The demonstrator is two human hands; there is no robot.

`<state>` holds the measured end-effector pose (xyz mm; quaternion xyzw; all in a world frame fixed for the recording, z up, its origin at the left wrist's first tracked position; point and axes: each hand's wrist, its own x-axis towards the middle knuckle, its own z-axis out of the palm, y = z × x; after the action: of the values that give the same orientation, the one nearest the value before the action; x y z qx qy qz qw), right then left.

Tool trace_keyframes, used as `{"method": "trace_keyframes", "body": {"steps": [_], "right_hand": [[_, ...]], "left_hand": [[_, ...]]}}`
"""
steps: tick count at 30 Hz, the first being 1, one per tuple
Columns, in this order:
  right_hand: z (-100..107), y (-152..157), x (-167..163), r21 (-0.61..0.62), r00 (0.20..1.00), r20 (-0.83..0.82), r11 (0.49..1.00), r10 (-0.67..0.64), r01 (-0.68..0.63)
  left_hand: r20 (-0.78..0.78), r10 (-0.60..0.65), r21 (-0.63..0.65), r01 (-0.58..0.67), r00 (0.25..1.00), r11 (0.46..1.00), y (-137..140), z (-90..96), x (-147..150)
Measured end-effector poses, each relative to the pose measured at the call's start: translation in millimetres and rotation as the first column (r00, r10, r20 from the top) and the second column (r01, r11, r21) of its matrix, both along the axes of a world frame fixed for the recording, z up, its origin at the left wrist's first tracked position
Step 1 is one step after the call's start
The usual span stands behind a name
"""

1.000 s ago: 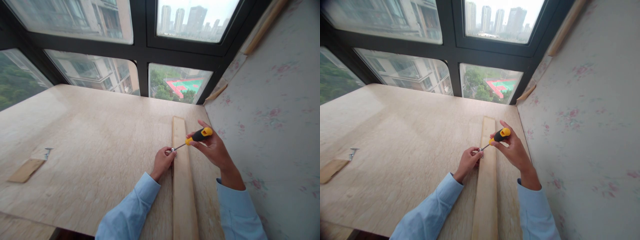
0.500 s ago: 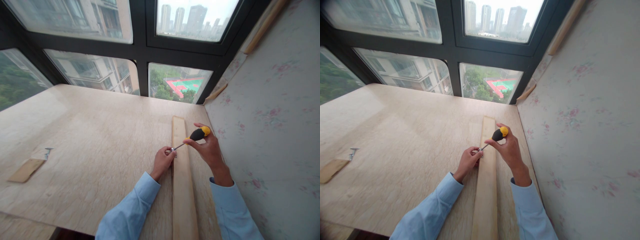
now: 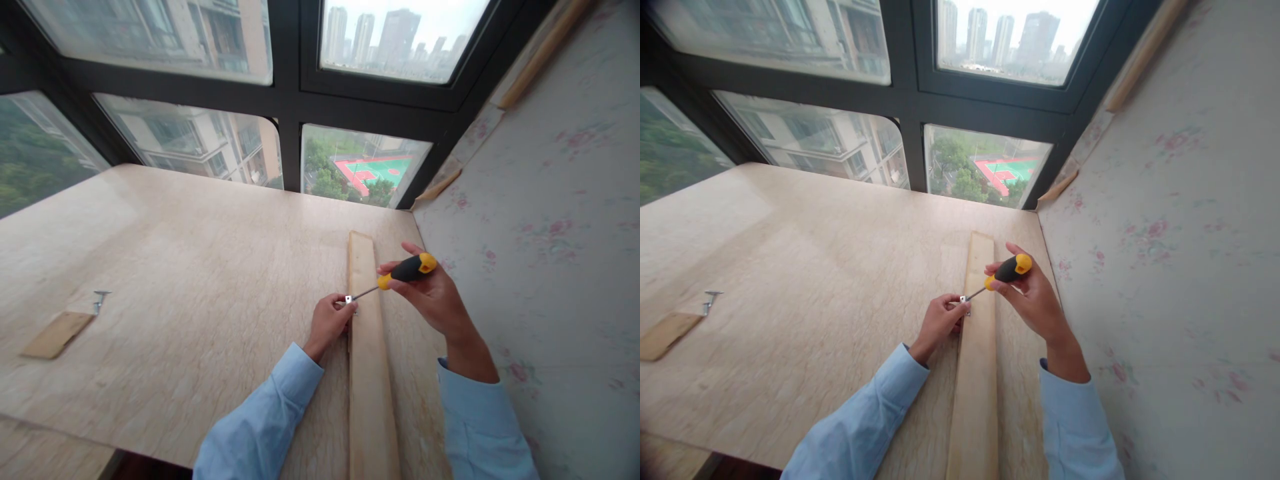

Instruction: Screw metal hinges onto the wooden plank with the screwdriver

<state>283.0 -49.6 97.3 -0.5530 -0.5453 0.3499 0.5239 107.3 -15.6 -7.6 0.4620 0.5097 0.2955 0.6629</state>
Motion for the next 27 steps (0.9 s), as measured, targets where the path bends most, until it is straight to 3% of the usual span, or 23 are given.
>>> {"method": "trace_keyframes", "body": {"steps": [4, 6, 8, 11, 13, 15, 18, 21, 23, 25, 27], "right_hand": [[-7, 6, 2, 0.080, 0.930, 0.226, 0.957, -0.291, 0.280], [-10, 7, 2, 0.115, 0.889, 0.295, 0.936, -0.351, 0.332], [-11, 6, 3, 0.095, 0.914, 0.280, 0.956, -0.294, 0.278], [-8, -1, 5, 0.023, 0.987, 0.157, 0.999, -0.041, 0.038], [-3, -5, 5, -0.005, 0.992, 0.091, 0.996, 0.090, -0.090], [0, -6, 4, -0.025, 0.991, 0.085, 0.994, 0.105, -0.103], [1, -2, -2, 0.013, 0.963, 0.243, 0.993, -0.116, 0.116], [-5, 5, -8, 0.110, 0.881, 0.346, 0.947, -0.322, 0.303], [-8, 6, -9, 0.092, 0.933, 0.256, 0.967, -0.254, 0.238], [-6, 3, -7, 0.054, 0.992, 0.106, 0.996, -0.074, 0.069], [0, -2, -5, 0.027, 0.996, -0.009, 0.996, 0.087, -0.087]], "left_hand": [[0.007, -0.009, -0.004, 0.009, 1.000, 1.000, 0, 2.0, 0], [0.001, -0.013, 0.006, 0.013, 1.000, 1.000, 0, 2.7, -1], [-0.003, -0.016, 0.012, 0.016, 1.000, 1.000, 0, 3.2, -1], [-0.011, -0.025, 0.017, 0.026, 1.000, 1.000, 0, 3.1, -1], [-0.018, -0.031, 0.025, 0.032, 0.999, 0.999, 0, 2.3, -1], [-0.022, -0.032, 0.029, 0.033, 0.999, 0.999, 1, 1.2, -1], [-0.025, -0.028, 0.030, 0.029, 0.999, 0.999, 1, 0.3, -1], [-0.036, -0.027, 0.036, 0.028, 0.999, 0.999, 1, 1.0, -1], [-0.035, -0.028, 0.036, 0.029, 0.999, 0.999, 1, 1.6, -1], [-0.032, -0.024, 0.037, 0.025, 0.999, 0.999, 0, 1.7, -1], [-0.035, -0.019, 0.040, 0.020, 0.999, 0.999, 0, 1.2, -1]]}}
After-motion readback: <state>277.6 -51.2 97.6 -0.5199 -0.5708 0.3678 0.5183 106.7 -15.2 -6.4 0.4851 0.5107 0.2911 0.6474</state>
